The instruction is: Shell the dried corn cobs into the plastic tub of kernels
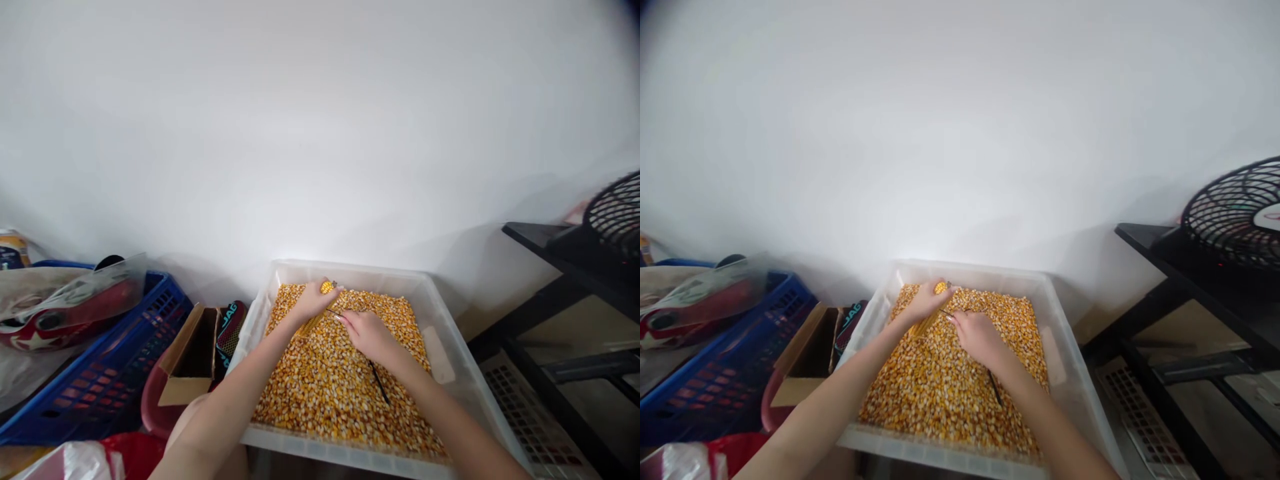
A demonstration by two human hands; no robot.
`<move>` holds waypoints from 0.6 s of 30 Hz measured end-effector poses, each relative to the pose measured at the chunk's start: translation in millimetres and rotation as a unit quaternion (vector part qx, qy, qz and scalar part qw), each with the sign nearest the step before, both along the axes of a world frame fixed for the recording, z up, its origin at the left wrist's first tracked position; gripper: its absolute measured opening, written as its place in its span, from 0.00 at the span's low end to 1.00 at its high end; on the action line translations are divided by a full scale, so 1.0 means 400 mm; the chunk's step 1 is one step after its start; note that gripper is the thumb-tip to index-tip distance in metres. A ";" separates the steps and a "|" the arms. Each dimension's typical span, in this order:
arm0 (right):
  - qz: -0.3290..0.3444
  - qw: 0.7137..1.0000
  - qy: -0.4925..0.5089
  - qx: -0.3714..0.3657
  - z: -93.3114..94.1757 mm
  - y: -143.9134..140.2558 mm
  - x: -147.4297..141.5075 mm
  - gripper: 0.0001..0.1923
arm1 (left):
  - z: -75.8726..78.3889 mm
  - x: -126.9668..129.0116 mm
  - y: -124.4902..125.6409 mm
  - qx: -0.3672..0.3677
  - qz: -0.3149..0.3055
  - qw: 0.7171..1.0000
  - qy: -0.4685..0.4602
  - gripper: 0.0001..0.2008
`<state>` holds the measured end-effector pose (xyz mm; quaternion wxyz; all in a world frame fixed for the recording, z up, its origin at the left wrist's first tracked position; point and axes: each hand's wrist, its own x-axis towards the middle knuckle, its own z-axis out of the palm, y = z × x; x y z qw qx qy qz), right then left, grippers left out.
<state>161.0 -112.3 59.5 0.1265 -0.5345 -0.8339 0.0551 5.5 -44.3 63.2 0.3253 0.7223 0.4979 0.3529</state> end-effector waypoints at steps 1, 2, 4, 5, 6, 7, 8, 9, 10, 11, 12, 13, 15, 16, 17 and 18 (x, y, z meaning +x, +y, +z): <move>0.011 1.000 -0.008 -0.006 0.000 0.002 0.004 0.17 | -0.003 0.000 -0.003 0.004 -0.019 1.000 0.015 0.20; 0.019 1.000 -0.013 -0.012 0.001 0.004 0.008 0.16 | -0.005 0.000 -0.005 0.007 -0.034 0.999 0.026 0.19; 0.028 0.999 -0.013 -0.022 0.004 0.007 0.016 0.16 | -0.009 -0.001 -0.004 0.012 -0.043 0.998 0.033 0.19; 0.026 0.999 -0.007 -0.023 0.006 0.008 0.019 0.16 | -0.010 -0.003 -0.001 0.014 -0.034 0.999 0.025 0.19; 0.021 1.000 0.002 -0.021 0.008 0.009 0.022 0.16 | -0.011 -0.005 0.004 0.009 -0.019 1.000 0.009 0.19; 0.013 1.000 0.013 -0.016 0.010 0.010 0.024 0.16 | -0.010 -0.009 0.010 -0.008 -0.004 1.000 -0.016 0.20; 0.003 1.000 0.025 -0.009 0.011 0.010 0.026 0.16 | -0.009 -0.012 0.015 -0.037 0.007 0.998 -0.049 0.20; -0.007 0.999 0.035 0.001 0.011 0.010 0.027 0.17 | -0.008 -0.015 0.020 -0.076 0.011 0.993 -0.086 0.20; -0.015 0.999 0.045 0.011 0.011 0.010 0.027 0.17 | -0.006 -0.017 0.024 -0.119 0.008 0.985 -0.123 0.20; -0.020 0.998 0.054 0.020 0.010 0.010 0.027 0.17 | -0.005 -0.019 0.026 -0.159 0.001 0.975 -0.155 0.20; -0.021 0.997 0.062 0.029 0.008 0.009 0.025 0.16 | -0.004 -0.019 0.026 -0.190 -0.008 0.965 -0.181 0.19; -0.021 0.997 0.067 0.034 0.007 0.009 0.023 0.16 | -0.003 -0.018 0.026 -0.209 -0.014 0.957 -0.199 0.19; -0.021 0.997 0.071 0.038 0.006 0.006 0.019 0.15 | -0.004 -0.014 0.022 -0.224 -0.017 0.948 -0.224 0.17; -0.021 0.997 0.071 0.038 0.007 0.005 0.017 0.15 | -0.004 -0.013 0.021 -0.225 -0.017 0.946 -0.232 0.17; -0.023 0.997 0.069 0.038 0.008 0.004 0.015 0.15 | -0.005 -0.011 0.020 -0.224 -0.017 0.946 -0.236 0.17; -0.025 0.997 0.066 0.038 0.009 0.002 0.013 0.15 | -0.005 -0.011 0.020 -0.220 -0.015 0.946 -0.236 0.17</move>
